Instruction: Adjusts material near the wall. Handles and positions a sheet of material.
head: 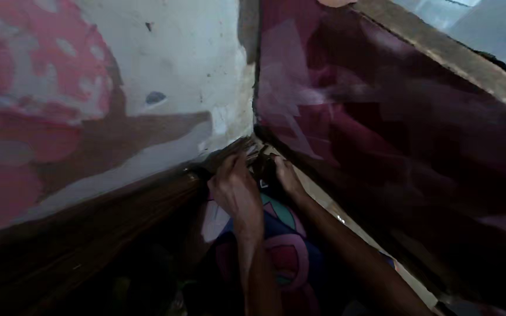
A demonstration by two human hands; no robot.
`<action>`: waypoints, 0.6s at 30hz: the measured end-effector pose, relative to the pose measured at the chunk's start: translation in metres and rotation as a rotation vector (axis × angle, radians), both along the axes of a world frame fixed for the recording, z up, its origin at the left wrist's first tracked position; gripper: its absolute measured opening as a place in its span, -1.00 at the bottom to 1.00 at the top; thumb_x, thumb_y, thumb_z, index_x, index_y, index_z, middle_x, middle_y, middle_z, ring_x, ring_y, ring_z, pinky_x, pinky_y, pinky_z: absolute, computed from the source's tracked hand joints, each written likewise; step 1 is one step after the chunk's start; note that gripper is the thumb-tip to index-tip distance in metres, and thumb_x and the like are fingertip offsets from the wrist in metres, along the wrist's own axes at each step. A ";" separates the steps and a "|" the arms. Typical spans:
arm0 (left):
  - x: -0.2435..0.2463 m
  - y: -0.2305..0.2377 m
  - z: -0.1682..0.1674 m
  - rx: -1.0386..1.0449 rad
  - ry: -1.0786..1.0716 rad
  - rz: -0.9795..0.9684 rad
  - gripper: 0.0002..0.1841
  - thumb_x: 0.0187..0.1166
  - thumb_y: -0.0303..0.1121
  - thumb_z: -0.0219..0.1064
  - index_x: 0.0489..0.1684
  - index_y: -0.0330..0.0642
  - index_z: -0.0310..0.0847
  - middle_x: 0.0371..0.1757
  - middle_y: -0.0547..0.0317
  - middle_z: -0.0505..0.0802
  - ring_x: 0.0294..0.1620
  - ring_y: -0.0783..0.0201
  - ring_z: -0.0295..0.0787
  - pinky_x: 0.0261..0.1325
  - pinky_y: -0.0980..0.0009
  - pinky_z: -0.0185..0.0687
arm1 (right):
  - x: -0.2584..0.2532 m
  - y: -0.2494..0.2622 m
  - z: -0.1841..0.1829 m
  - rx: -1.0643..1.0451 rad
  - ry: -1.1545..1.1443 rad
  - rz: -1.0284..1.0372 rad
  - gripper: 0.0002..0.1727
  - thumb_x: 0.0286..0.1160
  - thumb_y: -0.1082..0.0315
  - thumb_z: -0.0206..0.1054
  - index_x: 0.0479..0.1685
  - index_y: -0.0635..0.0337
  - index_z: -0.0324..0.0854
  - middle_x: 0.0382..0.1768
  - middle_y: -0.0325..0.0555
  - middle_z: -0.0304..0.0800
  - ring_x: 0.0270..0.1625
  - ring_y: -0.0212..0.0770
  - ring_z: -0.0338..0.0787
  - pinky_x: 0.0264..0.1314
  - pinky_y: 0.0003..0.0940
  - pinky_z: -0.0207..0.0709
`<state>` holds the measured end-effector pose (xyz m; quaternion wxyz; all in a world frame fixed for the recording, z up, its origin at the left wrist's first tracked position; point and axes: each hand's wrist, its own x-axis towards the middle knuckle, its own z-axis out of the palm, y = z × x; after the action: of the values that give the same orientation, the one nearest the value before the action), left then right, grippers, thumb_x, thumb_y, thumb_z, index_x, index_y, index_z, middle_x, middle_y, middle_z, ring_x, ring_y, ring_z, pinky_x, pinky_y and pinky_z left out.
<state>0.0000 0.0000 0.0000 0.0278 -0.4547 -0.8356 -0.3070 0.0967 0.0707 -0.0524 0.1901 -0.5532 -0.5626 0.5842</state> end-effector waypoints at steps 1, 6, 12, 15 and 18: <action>0.000 0.000 0.000 -0.026 0.007 0.007 -0.76 0.57 -0.55 0.32 -0.01 -0.12 0.92 0.04 -0.08 0.93 0.05 -0.10 0.89 0.20 -0.17 0.60 | -0.006 0.003 -0.006 -0.013 0.025 0.013 -0.38 0.94 0.09 -0.27 0.09 0.30 0.73 -0.21 0.00 0.76 -0.16 -0.21 0.72 0.03 -0.20 0.61; 0.002 0.000 -0.002 -0.098 0.027 0.022 -0.79 0.54 -0.51 0.38 -0.10 -0.06 0.94 -0.05 -0.01 0.94 -0.01 -0.03 0.87 0.26 -0.16 0.50 | -0.018 0.008 -0.017 -0.149 0.169 -0.049 -0.36 0.90 -0.02 -0.16 -0.30 0.24 0.69 -0.58 -0.26 0.59 -0.53 -0.41 0.53 -0.41 -0.45 0.46; 0.003 -0.001 -0.004 -0.119 0.065 -0.006 -0.81 0.53 -0.50 0.39 -0.13 -0.04 0.94 -0.10 0.01 0.93 -0.04 -0.02 0.86 0.27 -0.16 0.48 | -0.019 0.008 -0.017 -0.143 0.097 -0.028 -0.33 0.94 0.02 -0.25 -0.31 0.27 0.67 -0.59 -0.21 0.56 -0.55 -0.37 0.53 -0.43 -0.42 0.49; 0.002 -0.001 -0.006 -0.124 0.068 -0.028 -0.80 0.52 -0.51 0.40 -0.14 -0.02 0.94 -0.13 0.03 0.93 -0.06 0.02 0.87 0.30 -0.14 0.47 | -0.020 0.008 -0.019 -0.158 0.098 -0.020 -0.33 0.93 0.03 -0.25 -0.40 0.23 0.66 -0.65 -0.24 0.53 -0.60 -0.39 0.48 -0.50 -0.45 0.41; 0.003 -0.001 -0.007 -0.125 0.084 -0.030 -0.81 0.53 -0.50 0.40 -0.16 -0.02 0.94 -0.13 0.05 0.93 -0.08 0.03 0.86 0.29 -0.13 0.47 | -0.019 0.008 -0.019 -0.177 0.127 -0.039 -0.33 0.93 0.04 -0.27 -0.37 0.21 0.66 -0.65 -0.25 0.52 -0.62 -0.39 0.46 -0.53 -0.46 0.38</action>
<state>0.0030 -0.0008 -0.0073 0.0296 -0.4806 -0.8443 -0.2351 0.0776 0.0790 -0.0718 0.1871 -0.5406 -0.4848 0.6616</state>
